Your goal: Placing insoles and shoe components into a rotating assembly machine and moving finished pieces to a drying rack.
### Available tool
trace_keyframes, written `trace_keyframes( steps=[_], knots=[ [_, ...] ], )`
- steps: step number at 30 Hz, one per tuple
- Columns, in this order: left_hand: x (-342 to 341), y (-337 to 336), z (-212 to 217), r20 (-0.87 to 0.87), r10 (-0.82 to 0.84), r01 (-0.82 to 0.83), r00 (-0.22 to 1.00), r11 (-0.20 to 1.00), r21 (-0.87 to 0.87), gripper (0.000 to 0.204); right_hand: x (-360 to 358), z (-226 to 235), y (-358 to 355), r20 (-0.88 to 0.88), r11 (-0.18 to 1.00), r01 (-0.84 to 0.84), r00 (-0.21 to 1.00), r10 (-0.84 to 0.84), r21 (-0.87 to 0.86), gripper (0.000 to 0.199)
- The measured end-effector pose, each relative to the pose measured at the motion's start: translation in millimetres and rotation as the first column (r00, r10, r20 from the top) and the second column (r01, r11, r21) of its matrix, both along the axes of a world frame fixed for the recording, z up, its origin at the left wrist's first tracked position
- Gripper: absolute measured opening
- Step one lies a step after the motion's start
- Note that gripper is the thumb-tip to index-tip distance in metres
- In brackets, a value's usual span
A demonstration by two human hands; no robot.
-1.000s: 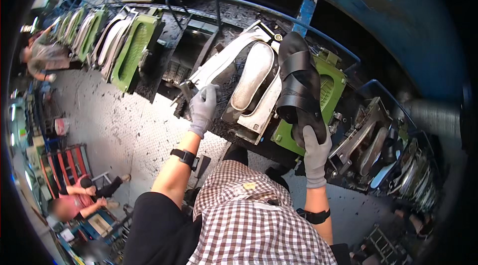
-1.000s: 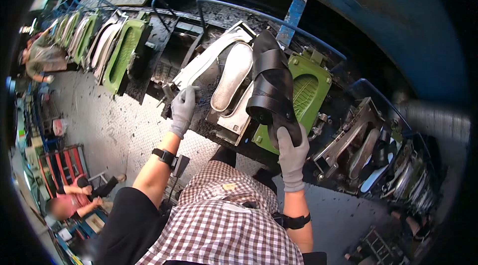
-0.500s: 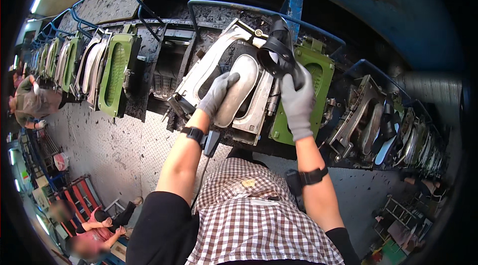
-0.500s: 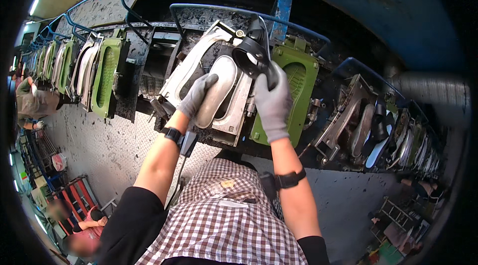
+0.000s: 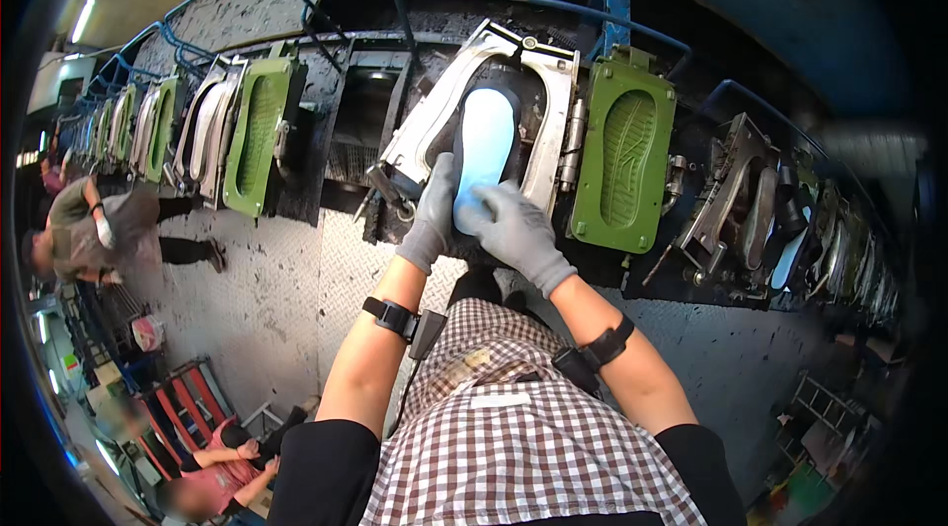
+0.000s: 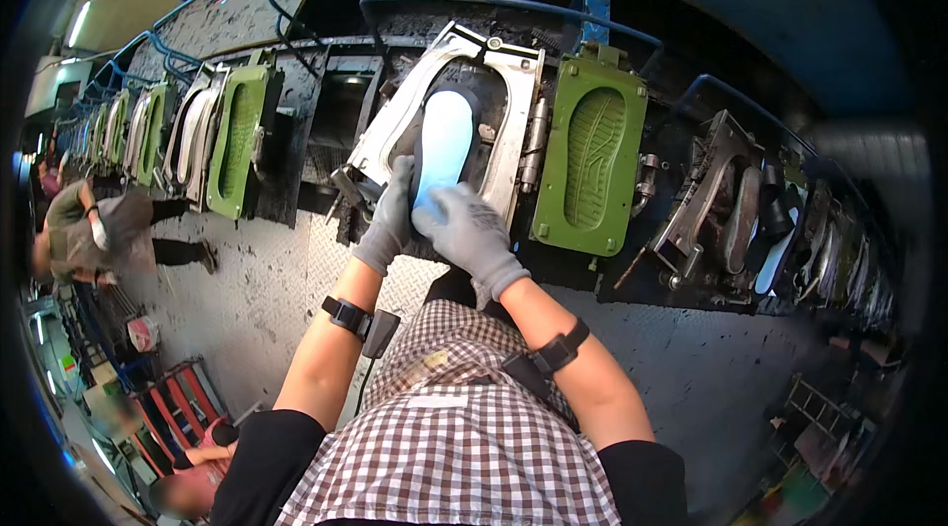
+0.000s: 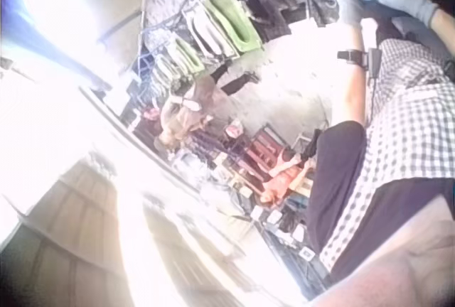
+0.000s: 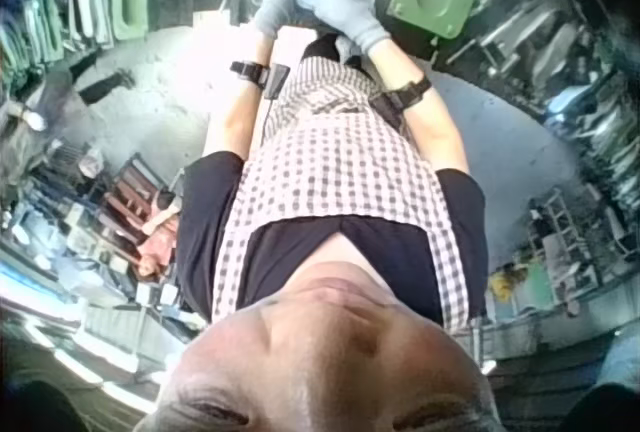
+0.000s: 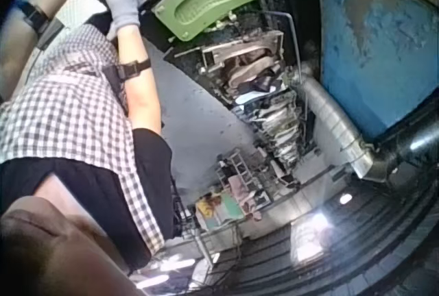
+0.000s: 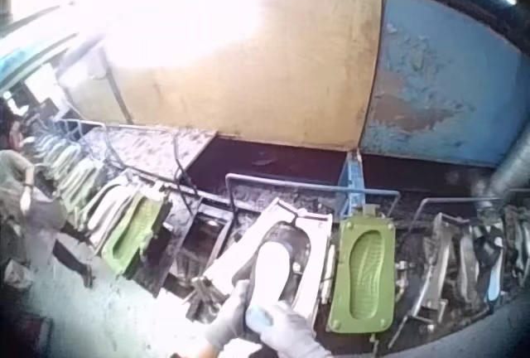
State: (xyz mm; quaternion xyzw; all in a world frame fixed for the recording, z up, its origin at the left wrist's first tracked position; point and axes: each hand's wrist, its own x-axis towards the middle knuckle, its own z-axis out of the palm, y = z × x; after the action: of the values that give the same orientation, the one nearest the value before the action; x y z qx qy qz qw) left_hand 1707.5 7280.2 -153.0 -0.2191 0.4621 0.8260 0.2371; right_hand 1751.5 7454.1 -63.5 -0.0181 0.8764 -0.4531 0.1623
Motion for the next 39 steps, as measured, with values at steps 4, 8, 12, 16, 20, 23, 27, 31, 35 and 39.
trace_keyframes(
  steps=[4,8,12,16,20,23,27,31,35,39],
  knots=[
    [-50,30,42,-0.16,-0.411,0.253,0.898,0.778,-0.575,0.077,-26,-49,11,-0.49,0.915,0.403,0.8,-0.345,0.013,0.062],
    [-76,31,35,-0.101,-0.337,0.321,0.936,0.936,-0.144,0.075,-48,-38,1,0.167,0.903,0.371,0.897,-0.409,0.216,0.062],
    [-82,37,27,-0.141,-0.27,0.251,0.953,0.958,-0.139,0.083,-23,-47,-12,-0.04,0.813,0.579,0.812,-0.582,-0.066,0.056],
    [-110,65,26,-0.229,-0.375,0.333,0.898,0.921,-0.204,0.095,-41,-57,5,-0.085,0.761,0.647,0.757,-0.648,-0.036,0.051],
    [-133,88,17,-0.256,-0.202,0.197,0.945,0.979,-0.046,0.093,-83,-42,29,-0.32,0.768,0.621,0.767,-0.556,0.155,0.057],
    [-119,111,23,-0.32,-0.229,0.143,0.919,0.952,-0.271,0.079,-88,-39,55,-0.153,0.787,0.536,0.844,-0.515,0.306,0.061],
    [-98,94,28,-0.251,-0.325,0.195,0.912,0.88,-0.433,0.075,-62,-27,70,0.028,0.875,0.485,0.874,-0.484,-0.001,0.049],
    [-59,75,9,-0.337,-0.355,-0.008,0.872,0.679,-0.734,0.072,7,-17,176,-0.366,0.662,0.738,0.585,-0.724,-0.13,0.034],
    [-10,152,66,-0.576,-0.395,-0.239,0.715,0.637,-0.733,0.059,100,-3,358,-0.559,0.02,0.964,0.172,-0.811,0.266,0.046],
    [59,302,122,-0.585,-0.499,0.153,0.639,0.828,-0.539,0.048,180,-18,468,-0.728,-0.247,0.958,-0.065,-0.683,0.147,0.068]
  ],
)
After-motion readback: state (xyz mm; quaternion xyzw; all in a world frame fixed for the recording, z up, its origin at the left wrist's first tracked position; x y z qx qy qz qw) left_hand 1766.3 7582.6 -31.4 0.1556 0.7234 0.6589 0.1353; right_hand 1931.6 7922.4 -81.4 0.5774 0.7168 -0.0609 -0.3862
